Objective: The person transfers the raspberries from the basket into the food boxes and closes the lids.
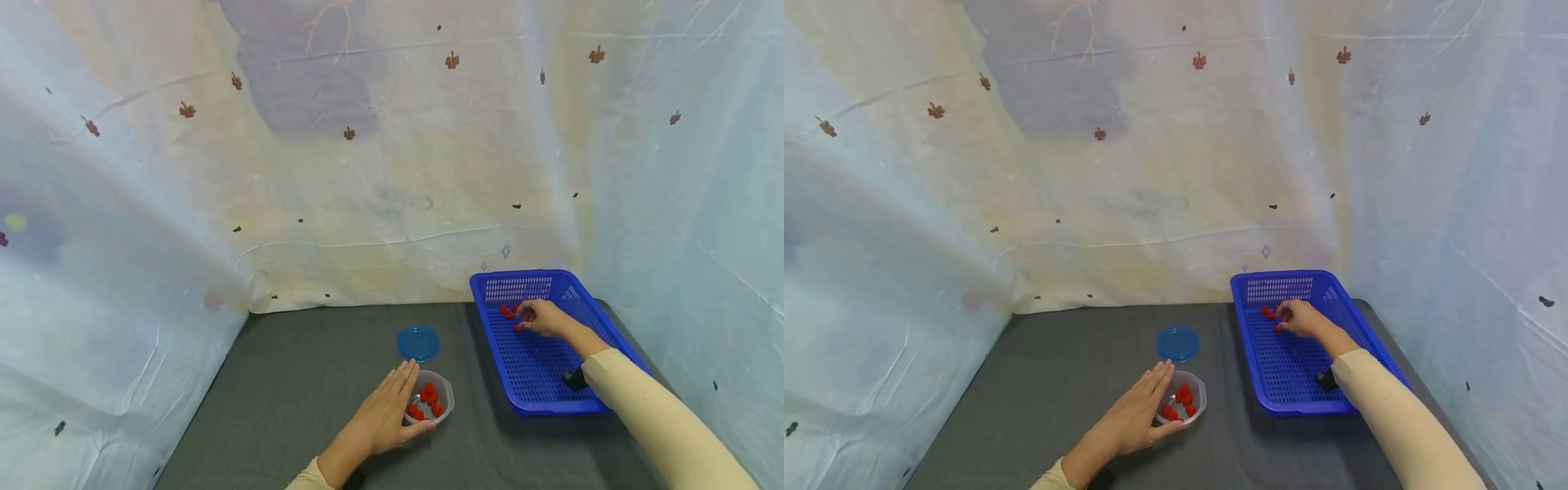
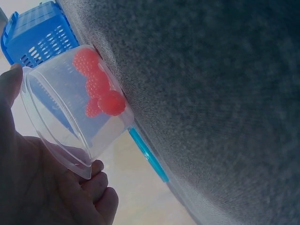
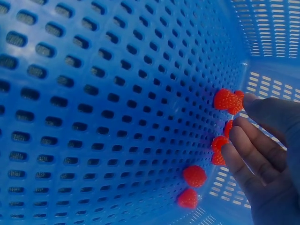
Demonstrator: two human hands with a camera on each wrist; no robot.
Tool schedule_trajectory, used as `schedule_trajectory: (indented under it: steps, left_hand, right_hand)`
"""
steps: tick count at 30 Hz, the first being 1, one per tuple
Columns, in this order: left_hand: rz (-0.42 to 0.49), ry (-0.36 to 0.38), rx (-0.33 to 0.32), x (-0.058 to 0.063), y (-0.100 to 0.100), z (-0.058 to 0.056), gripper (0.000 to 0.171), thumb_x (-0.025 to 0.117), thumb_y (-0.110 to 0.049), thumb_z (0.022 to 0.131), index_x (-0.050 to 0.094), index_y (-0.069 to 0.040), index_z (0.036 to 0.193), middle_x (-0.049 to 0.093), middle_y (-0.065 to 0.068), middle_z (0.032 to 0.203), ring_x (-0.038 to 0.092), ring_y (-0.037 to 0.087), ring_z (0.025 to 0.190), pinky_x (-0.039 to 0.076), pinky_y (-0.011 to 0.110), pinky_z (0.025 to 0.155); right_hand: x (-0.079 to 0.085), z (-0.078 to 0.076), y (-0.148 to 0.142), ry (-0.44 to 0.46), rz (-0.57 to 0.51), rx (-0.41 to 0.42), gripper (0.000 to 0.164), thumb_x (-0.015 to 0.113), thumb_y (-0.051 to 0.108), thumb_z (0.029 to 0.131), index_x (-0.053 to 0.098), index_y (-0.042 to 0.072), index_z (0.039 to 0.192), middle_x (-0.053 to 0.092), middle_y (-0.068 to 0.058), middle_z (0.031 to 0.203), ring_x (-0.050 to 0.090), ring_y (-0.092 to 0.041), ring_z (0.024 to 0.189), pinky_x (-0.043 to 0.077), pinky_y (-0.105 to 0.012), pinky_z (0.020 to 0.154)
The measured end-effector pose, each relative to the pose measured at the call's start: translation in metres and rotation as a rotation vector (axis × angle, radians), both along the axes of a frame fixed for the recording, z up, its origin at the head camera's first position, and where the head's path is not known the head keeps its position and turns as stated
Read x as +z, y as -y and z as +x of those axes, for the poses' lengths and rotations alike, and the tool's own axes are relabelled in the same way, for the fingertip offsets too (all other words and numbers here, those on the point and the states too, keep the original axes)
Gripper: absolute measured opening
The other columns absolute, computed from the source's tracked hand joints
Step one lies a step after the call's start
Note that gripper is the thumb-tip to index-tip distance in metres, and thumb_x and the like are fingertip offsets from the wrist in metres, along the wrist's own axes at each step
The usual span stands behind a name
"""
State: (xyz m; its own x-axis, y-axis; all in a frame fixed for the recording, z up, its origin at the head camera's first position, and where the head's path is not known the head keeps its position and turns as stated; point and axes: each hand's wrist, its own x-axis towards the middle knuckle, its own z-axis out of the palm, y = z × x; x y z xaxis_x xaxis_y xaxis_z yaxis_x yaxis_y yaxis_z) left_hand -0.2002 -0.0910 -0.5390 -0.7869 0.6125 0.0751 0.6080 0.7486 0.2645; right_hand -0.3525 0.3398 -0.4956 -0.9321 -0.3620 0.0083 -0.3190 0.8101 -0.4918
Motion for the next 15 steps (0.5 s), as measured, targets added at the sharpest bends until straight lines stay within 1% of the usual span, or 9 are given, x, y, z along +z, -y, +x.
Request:
schedule_trajectory:
  steps: [4, 10, 15]
  left_hand:
    - [0.0, -0.001, -0.002, -0.0003, 0.0002, 0.0006, 0.106, 0.047, -0.078, 0.101, 0.018, -0.007, 0.173, 0.016, 0.008, 0.18, 0.018, 0.026, 0.166, 0.024, 0.048, 0.132]
    - [-0.002, -0.012, -0.005, -0.0012, 0.0, 0.0006, 0.105, 0.047, -0.078, 0.101, 0.015, -0.008, 0.173, 0.016, 0.008, 0.18, 0.017, 0.027, 0.166, 0.024, 0.048, 0.132]
    - [-0.002, -0.023, -0.012, -0.0016, 0.0009, 0.0004, 0.106, 0.049, -0.078, 0.101, 0.017, -0.007, 0.173, 0.017, 0.009, 0.179, 0.019, 0.028, 0.165, 0.025, 0.048, 0.132]
  right_hand:
    - [-0.001, -0.001, 0.0005, 0.016, 0.021, 0.011, 0.021, 0.074, -0.002, 0.096, 0.071, -0.011, 0.116, 0.07, -0.01, 0.093, 0.066, -0.024, 0.085, 0.061, -0.046, 0.079]
    - [0.0037, 0.0036, 0.0044, 0.059, 0.027, 0.037, 0.023, 0.074, -0.004, 0.096, 0.071, -0.011, 0.117, 0.073, -0.016, 0.097, 0.068, -0.027, 0.086, 0.062, -0.049, 0.081]
    - [0.0053, 0.0048, 0.0083, 0.081, 0.063, 0.038, 0.025, 0.075, -0.003, 0.096, 0.072, -0.011, 0.119, 0.071, -0.012, 0.094, 0.065, -0.023, 0.083, 0.062, -0.044, 0.077]
